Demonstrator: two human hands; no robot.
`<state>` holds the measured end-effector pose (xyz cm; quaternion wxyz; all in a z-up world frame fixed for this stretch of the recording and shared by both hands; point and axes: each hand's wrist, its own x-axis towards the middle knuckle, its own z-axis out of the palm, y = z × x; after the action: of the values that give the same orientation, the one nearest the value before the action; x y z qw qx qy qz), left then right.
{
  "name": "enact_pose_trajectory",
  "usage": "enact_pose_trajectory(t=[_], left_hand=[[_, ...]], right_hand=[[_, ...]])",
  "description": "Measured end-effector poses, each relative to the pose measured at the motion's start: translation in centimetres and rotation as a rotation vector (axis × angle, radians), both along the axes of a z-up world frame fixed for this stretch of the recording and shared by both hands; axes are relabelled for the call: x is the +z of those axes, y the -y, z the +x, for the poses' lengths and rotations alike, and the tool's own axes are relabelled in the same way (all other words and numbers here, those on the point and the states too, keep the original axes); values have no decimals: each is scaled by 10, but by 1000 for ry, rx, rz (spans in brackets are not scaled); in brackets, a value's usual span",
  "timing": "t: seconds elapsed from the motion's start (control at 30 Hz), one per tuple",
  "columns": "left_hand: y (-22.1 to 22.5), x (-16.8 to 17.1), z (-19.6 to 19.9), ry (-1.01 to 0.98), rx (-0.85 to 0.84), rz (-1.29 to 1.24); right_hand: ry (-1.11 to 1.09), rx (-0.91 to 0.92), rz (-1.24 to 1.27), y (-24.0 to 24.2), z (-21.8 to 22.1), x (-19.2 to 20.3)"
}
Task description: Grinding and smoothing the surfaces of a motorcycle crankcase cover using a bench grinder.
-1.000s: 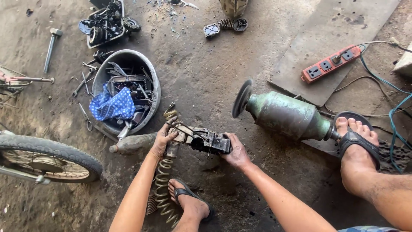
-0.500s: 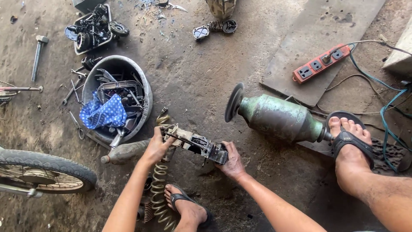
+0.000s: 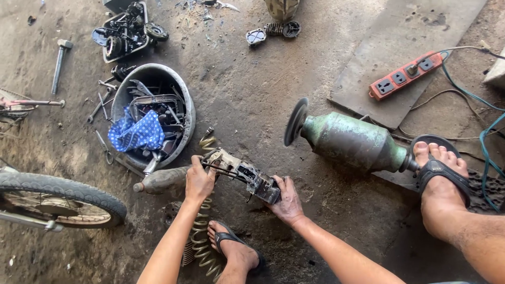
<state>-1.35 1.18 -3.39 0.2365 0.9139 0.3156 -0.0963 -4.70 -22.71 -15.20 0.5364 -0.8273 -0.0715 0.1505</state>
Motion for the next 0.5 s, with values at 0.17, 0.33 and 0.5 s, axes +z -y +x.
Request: enact_pose_trajectory(t=[0.17, 0.33, 0.5], left_hand=[[-15, -10, 10, 64, -9, -77], [0, -5, 41, 101, -14, -36], [2, -31, 76, 67, -146, -70]], right_hand=[[157, 176, -42, 5, 6, 13], [226, 198, -66, 5, 7, 9], [285, 51, -98, 11, 11, 5]])
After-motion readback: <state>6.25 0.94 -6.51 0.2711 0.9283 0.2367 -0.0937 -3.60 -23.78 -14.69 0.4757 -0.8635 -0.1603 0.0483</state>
